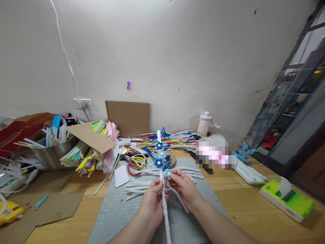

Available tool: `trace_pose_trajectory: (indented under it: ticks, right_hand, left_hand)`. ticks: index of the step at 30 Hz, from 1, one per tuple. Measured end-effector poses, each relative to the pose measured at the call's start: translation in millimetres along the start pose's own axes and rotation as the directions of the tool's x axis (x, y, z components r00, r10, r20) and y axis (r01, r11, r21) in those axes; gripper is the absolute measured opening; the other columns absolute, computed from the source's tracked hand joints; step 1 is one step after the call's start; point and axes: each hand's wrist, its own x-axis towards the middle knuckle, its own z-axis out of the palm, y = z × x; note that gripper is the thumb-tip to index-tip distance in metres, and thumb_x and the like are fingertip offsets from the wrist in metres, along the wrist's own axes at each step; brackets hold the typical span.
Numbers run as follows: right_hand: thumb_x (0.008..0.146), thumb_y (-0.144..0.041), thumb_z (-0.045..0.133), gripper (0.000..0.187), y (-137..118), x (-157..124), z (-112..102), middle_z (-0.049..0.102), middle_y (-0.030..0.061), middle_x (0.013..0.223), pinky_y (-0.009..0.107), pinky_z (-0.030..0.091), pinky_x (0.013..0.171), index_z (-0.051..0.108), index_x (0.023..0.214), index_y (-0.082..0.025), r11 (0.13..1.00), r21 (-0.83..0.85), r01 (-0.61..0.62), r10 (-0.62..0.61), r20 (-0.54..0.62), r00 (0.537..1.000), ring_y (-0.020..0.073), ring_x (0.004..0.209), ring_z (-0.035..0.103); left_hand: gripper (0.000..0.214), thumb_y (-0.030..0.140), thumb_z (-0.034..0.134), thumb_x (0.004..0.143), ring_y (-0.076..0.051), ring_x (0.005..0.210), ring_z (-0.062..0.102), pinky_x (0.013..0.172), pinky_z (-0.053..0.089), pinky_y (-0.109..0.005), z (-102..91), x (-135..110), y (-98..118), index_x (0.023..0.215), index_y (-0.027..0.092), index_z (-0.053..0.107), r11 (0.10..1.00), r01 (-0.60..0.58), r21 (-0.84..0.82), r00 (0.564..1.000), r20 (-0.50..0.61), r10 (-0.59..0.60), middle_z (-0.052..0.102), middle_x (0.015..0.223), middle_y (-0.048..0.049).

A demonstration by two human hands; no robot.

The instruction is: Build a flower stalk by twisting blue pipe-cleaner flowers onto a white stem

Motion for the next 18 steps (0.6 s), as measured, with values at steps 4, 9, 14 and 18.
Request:
trace_pose_trajectory:
  ticks: [4,9,14,18]
  right_hand:
    - [0.070,-0.031,0.067,0.020,0.0,-0.6,1.2,0.062,0.0012,0.067,0.020,0.043,0.051,0.056,0.076,-0.015,1.000,0.006,-0.006,0.006,-0.031,0.999,0.0097,0.055,0.055]
    - [0.068,-0.032,0.068,0.022,1.7,0.3,0.4,0.061,0.0004,0.067,0.021,0.043,0.050,0.056,0.075,-0.015,1.000,0.000,0.001,-0.001,-0.022,1.000,0.0091,0.052,0.054]
    - [0.068,-0.036,0.068,0.025,7.6,2.2,-2.5,0.059,-0.0005,0.065,0.022,0.042,0.051,0.056,0.076,-0.015,0.994,-0.093,0.053,-0.056,-0.034,0.998,0.0100,0.052,0.054]
    - [0.065,-0.039,0.069,0.029,8.9,2.3,-2.4,0.060,0.0003,0.066,0.023,0.041,0.050,0.058,0.078,-0.016,0.989,-0.133,0.059,-0.068,-0.062,0.996,0.0111,0.051,0.053]
  left_hand:
    - [0.013,0.005,0.053,0.073,-0.006,0.048,0.050,0.041,0.036,-0.015,0.6,-0.7,-0.1,0.081,0.014,0.048,1.000,0.008,-0.014,1.000,0.009,-0.008,0.054,0.066,-0.0001]
    - [0.011,0.004,0.051,0.072,-0.007,0.047,0.050,0.038,0.033,-0.016,3.0,-2.1,0.0,0.077,0.013,0.048,1.000,-0.008,-0.030,1.000,0.021,0.009,0.053,0.063,-0.0004]
    - [0.009,0.005,0.052,0.072,-0.007,0.047,0.049,0.038,0.034,-0.016,1.9,-1.9,-1.7,0.075,0.013,0.049,0.999,-0.019,-0.034,1.000,0.002,0.019,0.053,0.062,-0.0004]
    - [0.007,0.008,0.056,0.073,-0.007,0.049,0.050,0.039,0.036,-0.016,0.9,0.1,-3.5,0.074,0.013,0.051,0.999,-0.047,-0.013,0.999,0.017,0.047,0.052,0.060,-0.0002]
